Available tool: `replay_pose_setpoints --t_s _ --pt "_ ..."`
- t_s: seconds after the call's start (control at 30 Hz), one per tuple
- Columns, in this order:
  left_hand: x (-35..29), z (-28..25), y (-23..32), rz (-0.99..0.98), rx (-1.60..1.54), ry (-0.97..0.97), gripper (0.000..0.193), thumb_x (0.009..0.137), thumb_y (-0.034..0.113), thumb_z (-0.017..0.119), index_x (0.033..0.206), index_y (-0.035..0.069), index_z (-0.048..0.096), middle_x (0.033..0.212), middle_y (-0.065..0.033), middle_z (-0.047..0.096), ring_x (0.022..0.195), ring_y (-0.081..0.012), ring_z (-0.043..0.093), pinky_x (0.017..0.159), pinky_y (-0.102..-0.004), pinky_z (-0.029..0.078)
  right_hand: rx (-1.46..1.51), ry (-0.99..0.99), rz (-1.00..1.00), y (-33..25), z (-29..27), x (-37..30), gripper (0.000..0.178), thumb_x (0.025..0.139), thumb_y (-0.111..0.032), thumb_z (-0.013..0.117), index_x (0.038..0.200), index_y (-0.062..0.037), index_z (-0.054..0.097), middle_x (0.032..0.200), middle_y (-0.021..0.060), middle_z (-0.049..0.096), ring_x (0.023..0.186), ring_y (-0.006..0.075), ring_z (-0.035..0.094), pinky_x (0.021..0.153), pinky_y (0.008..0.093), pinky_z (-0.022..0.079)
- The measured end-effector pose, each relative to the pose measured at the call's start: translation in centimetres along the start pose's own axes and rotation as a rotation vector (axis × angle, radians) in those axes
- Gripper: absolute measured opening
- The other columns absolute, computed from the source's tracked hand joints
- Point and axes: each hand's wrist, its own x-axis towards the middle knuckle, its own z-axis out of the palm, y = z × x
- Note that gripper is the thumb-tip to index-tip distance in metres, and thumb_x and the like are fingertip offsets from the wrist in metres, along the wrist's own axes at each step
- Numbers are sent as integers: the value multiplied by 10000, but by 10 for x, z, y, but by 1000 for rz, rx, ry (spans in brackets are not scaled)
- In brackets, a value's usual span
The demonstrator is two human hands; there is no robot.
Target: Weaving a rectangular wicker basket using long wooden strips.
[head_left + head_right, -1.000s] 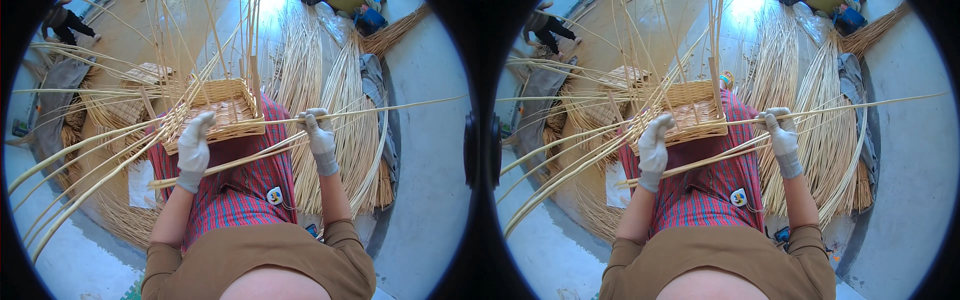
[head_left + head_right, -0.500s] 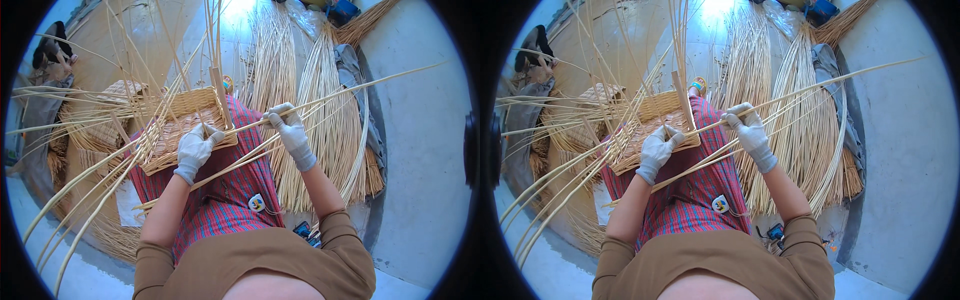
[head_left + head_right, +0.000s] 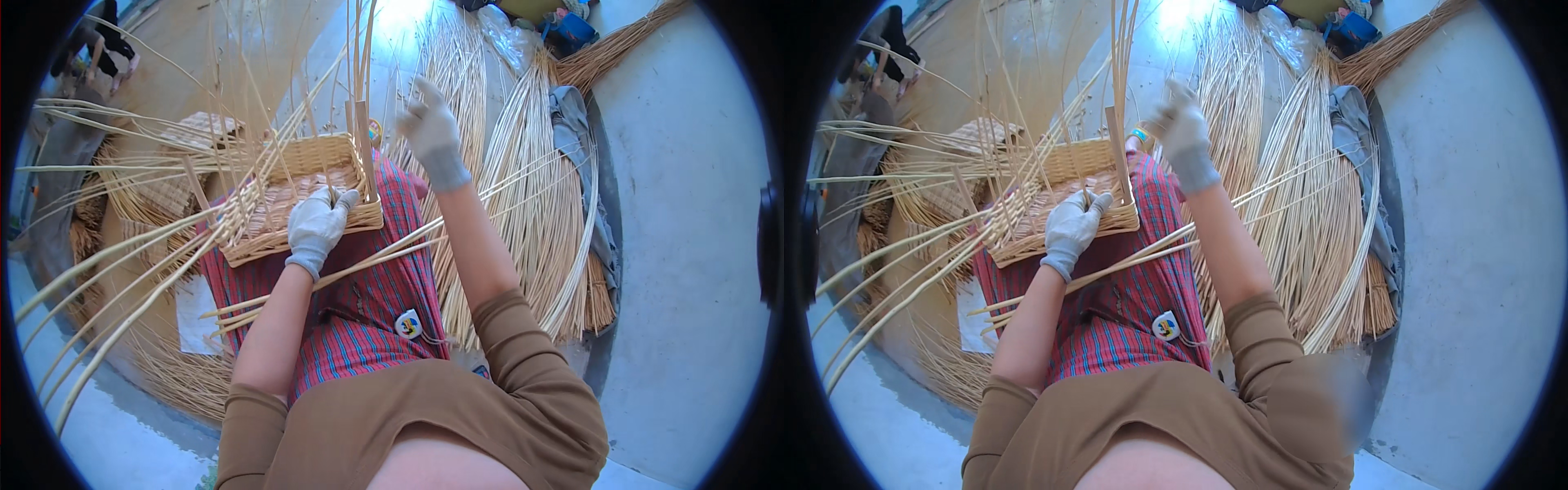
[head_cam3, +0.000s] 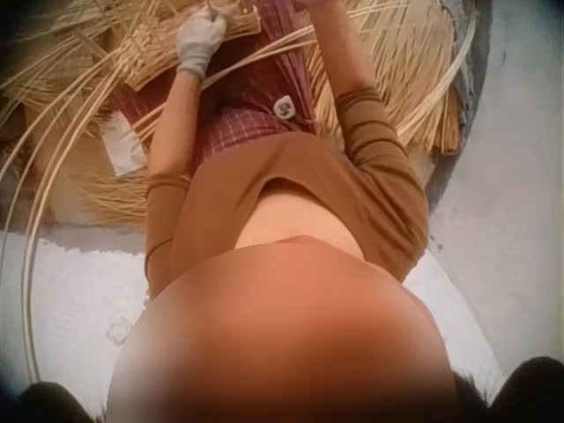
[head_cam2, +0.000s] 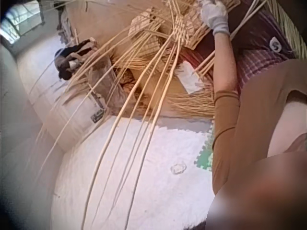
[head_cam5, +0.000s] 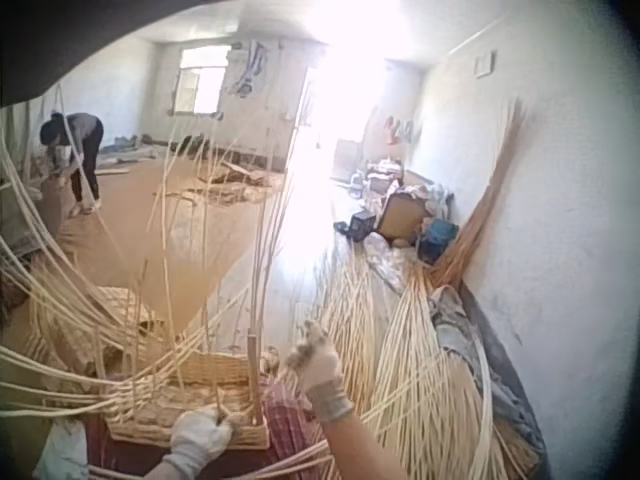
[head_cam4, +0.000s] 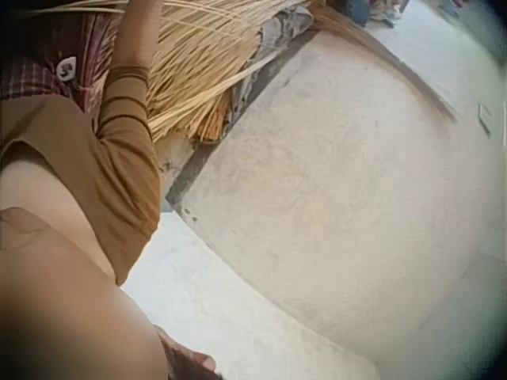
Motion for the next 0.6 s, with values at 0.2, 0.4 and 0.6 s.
replay_pose_setpoints --t_s 0.2,0.4,0.6 --pt "-16 -4 0 150 20 39 551 897 501 679 1231 71 589 848 -123 732 880 -344 694 802 -489 498 -103 305 -103 18 -130 -55 227 1054 -256 488 1076 -33 528 686 8 511 610 168 543 703 403 556" --pt "-46 12 22 625 418 139 864 776 441 760 1514 164 406 1486 -149 454 1421 -291 384 1208 -590 113 -1109 472 388 -1 -41 -75 358 1035 -352 534 1000 -11 640 827 93 679 756 168 684 672 300 566" --pt "-15 32 7 729 437 163 595 785 408 746 1315 191 585 1211 -86 565 1028 -260 596 756 -455 463 -827 91 -134 71 32 -32 534 1027 -558 458 984 -57 637 706 -31 545 582 61 487 511 220 394"
